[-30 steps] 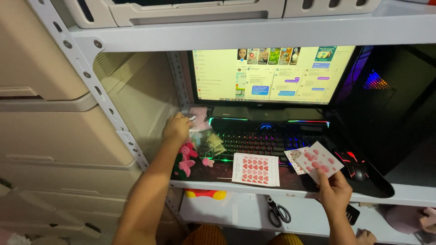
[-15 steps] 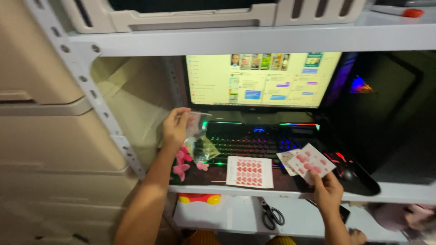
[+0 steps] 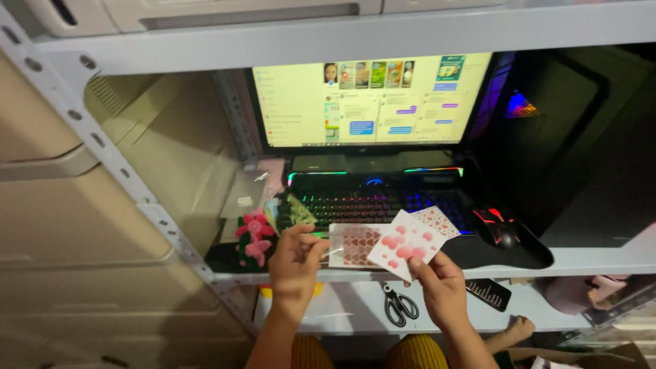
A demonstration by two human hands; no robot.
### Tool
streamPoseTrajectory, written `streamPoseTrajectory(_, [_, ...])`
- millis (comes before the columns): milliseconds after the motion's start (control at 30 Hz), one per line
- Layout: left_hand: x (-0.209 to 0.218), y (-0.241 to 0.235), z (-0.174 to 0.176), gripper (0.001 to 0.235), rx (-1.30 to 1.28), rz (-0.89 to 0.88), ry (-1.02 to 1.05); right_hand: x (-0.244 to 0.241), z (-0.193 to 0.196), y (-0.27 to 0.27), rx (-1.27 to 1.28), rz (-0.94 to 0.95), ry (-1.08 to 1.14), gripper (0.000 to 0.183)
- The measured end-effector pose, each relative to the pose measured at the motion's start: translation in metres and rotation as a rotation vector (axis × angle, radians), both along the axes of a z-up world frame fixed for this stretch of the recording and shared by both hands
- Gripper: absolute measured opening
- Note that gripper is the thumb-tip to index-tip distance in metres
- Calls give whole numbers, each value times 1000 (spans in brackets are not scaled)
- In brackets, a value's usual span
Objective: Cutting out heart-shaped stickers from a printed sheet using scissors and placing them into a small plastic bag.
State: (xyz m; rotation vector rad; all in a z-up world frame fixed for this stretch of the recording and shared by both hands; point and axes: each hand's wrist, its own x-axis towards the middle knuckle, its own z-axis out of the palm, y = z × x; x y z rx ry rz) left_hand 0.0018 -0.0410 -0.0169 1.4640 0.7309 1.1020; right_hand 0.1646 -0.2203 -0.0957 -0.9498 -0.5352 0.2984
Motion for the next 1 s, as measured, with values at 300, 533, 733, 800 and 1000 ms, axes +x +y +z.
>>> streamPoseTrajectory(300, [-22,-5,-1,12,79,-159,39,-12,9,0,-95,115,-26,34])
streamPoseTrajectory(533, [-13,-7,-26,24,-64,-488,-193,-51,28,31,21,138,79,38])
streamPoseTrajectory(733, [-30,-21,-9,28,-189,-465,-47,-45,21,28,22,101,155,35])
streamPoseTrajectory(800, [-30,-17,-19,19,-231,-447,-90,-26,18,20,57,73,72,29])
streamPoseTrajectory(1000, [-39,-22,-6,19,-127,-525,-110,10,56,-9,-416,-18,-280,13])
